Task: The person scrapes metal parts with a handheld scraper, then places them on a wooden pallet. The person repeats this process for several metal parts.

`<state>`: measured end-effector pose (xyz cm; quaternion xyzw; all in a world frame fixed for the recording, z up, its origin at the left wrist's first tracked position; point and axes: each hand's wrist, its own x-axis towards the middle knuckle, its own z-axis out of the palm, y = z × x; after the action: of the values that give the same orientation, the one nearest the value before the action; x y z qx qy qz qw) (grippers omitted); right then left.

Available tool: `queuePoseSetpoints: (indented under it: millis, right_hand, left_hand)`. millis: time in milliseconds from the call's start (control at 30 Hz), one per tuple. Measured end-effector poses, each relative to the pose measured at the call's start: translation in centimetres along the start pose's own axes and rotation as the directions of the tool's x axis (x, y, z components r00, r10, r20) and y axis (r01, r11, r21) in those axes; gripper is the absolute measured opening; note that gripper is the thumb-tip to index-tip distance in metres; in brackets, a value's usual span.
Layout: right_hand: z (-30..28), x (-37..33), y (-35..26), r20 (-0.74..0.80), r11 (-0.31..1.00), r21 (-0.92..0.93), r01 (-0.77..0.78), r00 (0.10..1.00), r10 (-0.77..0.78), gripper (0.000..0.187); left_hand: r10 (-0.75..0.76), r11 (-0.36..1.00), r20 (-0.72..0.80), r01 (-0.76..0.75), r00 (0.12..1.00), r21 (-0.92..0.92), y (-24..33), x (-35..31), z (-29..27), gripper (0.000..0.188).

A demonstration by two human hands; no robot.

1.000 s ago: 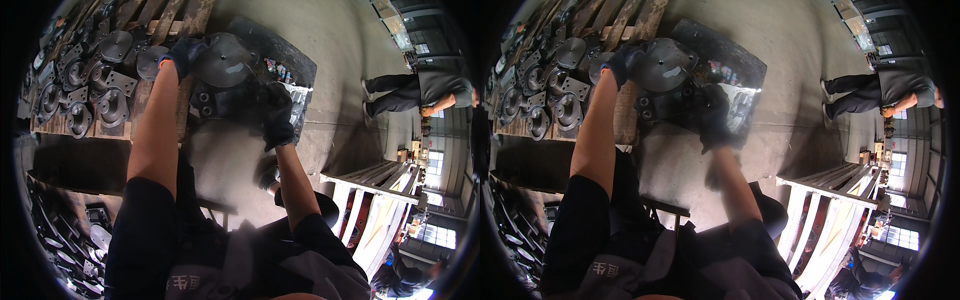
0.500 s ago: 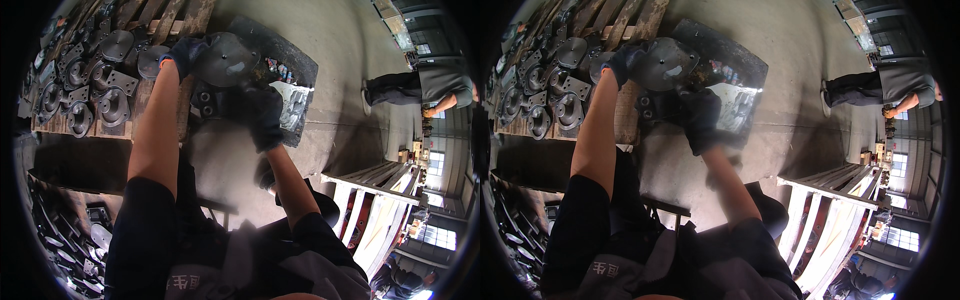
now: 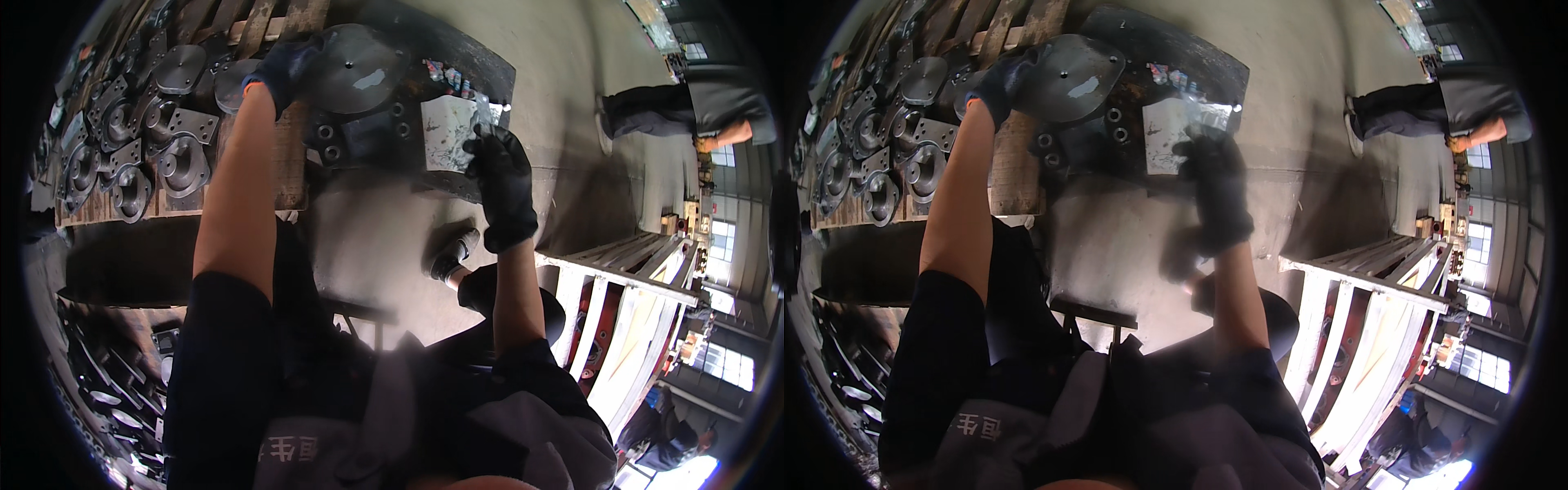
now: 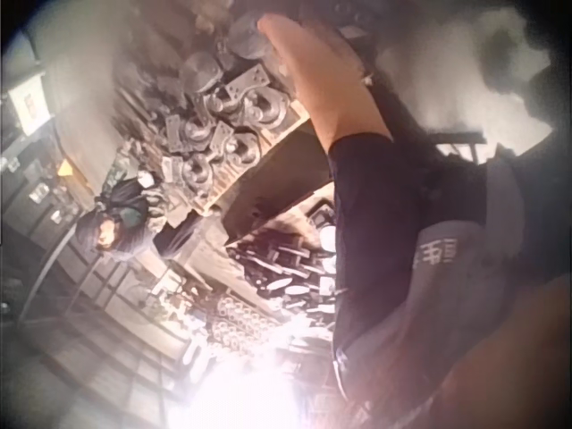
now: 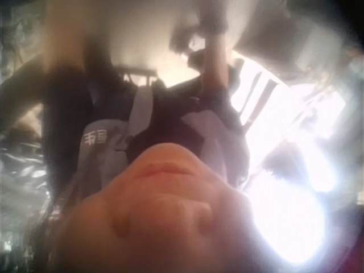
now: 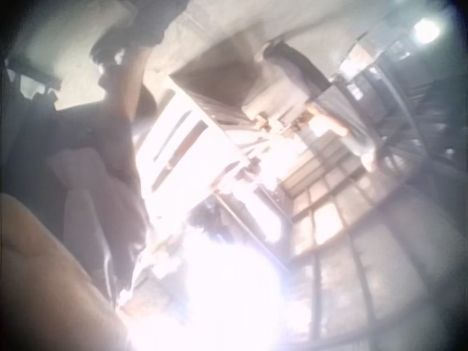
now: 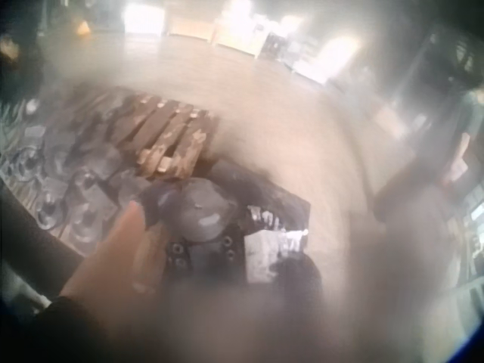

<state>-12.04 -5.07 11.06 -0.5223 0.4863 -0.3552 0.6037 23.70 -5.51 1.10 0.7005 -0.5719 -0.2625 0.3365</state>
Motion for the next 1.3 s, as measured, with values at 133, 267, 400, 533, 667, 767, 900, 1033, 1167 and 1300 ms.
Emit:
queuePoseSetpoints:
  millis: [133,267,400,533,667,767,900,1033,1167,1300]
  right_hand:
    - [-6.8,-1.5,3.9,-0.026,0.997,0.073,-0.027,0.999,0.028,0.018]
    - [-9.2,-2.4,7.5,-0.095,0.978,-0.075,0.194,0.975,-0.201,0.016]
    - [-11.5,-0.1,8.5,-0.130,0.634,-0.723,0.276,0.846,-0.518,0.015]
    - [-12.1,1.7,8.6,-0.074,0.478,-0.832,0.281,0.798,-0.599,0.012]
    - [-11.3,2.8,8.5,-0.096,0.500,-0.824,0.268,0.803,-0.588,0.013]
    - [-11.1,2.8,8.3,-0.073,0.498,-0.808,0.315,0.786,-0.614,0.013]
    - [-10.2,2.8,7.4,-0.009,0.452,-0.849,0.274,0.847,-0.531,0.015]
    - [-10.7,3.3,7.8,0.056,0.379,-0.874,0.304,0.838,-0.543,0.015]
    - [-11.0,4.1,8.2,0.032,0.383,-0.878,0.286,0.835,-0.549,0.015]
    - [-9.8,3.7,6.6,0.011,0.494,-0.806,0.326,0.843,-0.537,0.014]
  left_hand:
    - [0.003,0.986,-0.037,-0.009,0.999,-0.166,-1.1,-0.3,0.2,0.036]
    - [-0.049,0.922,-0.070,0.018,0.996,-0.388,-3.2,-0.1,-0.1,0.038]
    - [-0.072,0.765,-0.049,0.024,0.996,-0.643,-6.5,0.8,0.2,0.040]
    - [-0.105,0.820,-0.148,0.002,0.983,-0.572,-2.9,0.6,1.5,0.039]
    - [-0.056,0.935,-0.213,-0.024,0.975,-0.354,-3.3,0.3,0.6,0.039]
    - [-0.086,0.916,-0.203,-0.003,0.976,-0.401,-2.4,-0.1,0.7,0.038]
    - [-0.054,0.913,-0.201,-0.034,0.978,-0.407,-3.3,-0.1,0.2,0.037]
    - [-0.002,0.919,-0.201,-0.077,0.980,-0.387,-2.7,-0.3,0.4,0.037]
    - [0.232,0.970,-0.173,-0.241,0.957,-0.035,-3.1,-0.9,-0.5,0.037]
    - [0.176,0.983,-0.157,-0.164,0.972,0.087,-6.0,-0.4,-0.4,0.037]
